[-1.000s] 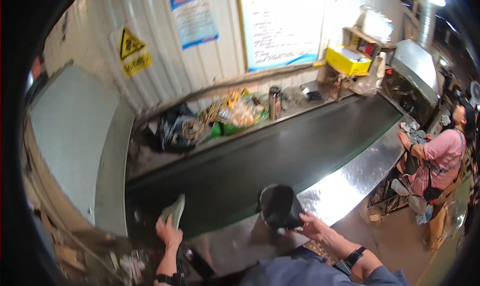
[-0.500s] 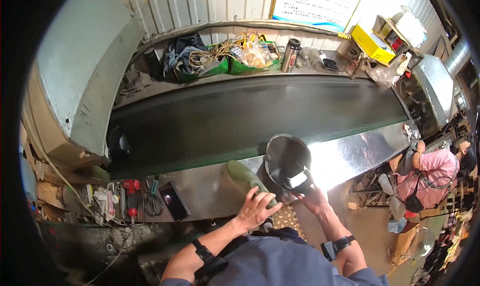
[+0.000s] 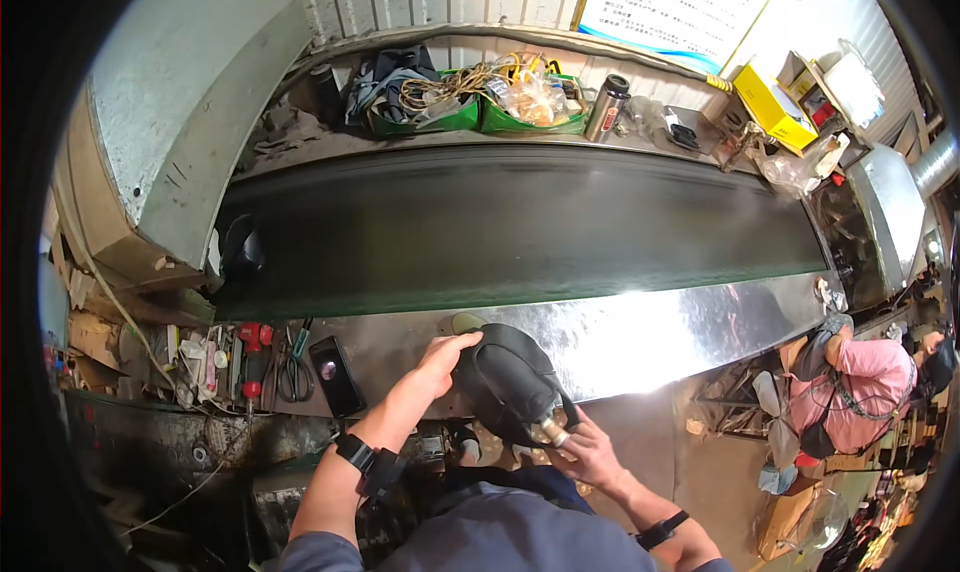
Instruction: The recorder is using a shoe lasting machine to shape and attach the upper part of the shoe to the last.
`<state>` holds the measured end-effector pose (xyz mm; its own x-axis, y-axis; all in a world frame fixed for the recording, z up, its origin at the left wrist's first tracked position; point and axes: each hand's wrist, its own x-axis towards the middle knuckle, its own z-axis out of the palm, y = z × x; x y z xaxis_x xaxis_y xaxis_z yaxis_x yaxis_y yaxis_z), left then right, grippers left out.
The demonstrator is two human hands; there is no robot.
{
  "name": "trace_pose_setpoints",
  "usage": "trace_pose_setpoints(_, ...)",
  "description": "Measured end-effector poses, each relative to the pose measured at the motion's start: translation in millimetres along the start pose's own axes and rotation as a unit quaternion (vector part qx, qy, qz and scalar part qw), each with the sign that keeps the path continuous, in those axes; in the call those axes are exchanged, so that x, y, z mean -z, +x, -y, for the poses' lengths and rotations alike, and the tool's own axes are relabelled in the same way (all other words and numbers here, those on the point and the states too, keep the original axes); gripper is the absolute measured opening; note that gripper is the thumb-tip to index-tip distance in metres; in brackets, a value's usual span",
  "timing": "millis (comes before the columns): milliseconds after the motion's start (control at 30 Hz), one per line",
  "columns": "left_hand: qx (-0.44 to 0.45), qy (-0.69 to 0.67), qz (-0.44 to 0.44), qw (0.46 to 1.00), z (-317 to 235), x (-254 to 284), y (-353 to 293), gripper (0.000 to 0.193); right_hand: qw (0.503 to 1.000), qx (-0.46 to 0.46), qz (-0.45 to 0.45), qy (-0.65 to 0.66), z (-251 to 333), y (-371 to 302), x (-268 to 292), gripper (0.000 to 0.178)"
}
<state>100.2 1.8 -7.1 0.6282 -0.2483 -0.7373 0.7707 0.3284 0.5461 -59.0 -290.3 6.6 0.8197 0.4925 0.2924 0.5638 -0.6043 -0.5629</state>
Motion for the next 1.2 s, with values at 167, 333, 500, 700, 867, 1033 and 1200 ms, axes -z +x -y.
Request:
trace_pose_setpoints(167,-0.144,0.191,-0.180,0.954,6.7,23.2,46.6,0.031,0.995,0.035,-0.039,-0.080,-4.8,10.1,-44.0,0.044)
trace_pose_setpoints(333,-0.255,0.260,-0.309,0.879,14.3,20.1,73.5,0.031,0.981,-0.068,-0.153,0.102,-30.8,15.7,-72.2,0.077)
trace_pose_setpoints(500,-0.285,0.333,-0.386,0.812,25.9,8.7,70.2,0.036,0.946,-0.205,-0.102,0.230,-27.3,24.9,-67.2,0.080)
trace_pose_setpoints(700,-0.142,0.268,-0.329,0.894,53.2,-0.6,47.2,0.042,0.973,-0.147,0.043,0.175,-32.9,-8.5,-28.8,0.072)
trace_pose_setpoints(867,-0.170,0.433,-0.381,0.799,59.0,-55.7,46.8,0.070,0.981,-0.085,0.034,0.172,-63.9,-24.1,-41.1,0.085)
trace_pose_setpoints(1033,-0.169,0.387,-0.404,0.811,57.7,-44.0,55.5,0.058,0.978,-0.034,0.030,0.206,-77.4,-19.0,-44.3,0.089)
trace_pose_setpoints(1200,-0.155,0.303,-0.406,0.848,56.2,-20.0,24.2,0.047,0.943,-0.063,0.106,0.308,-61.1,-6.3,-22.0,0.103)
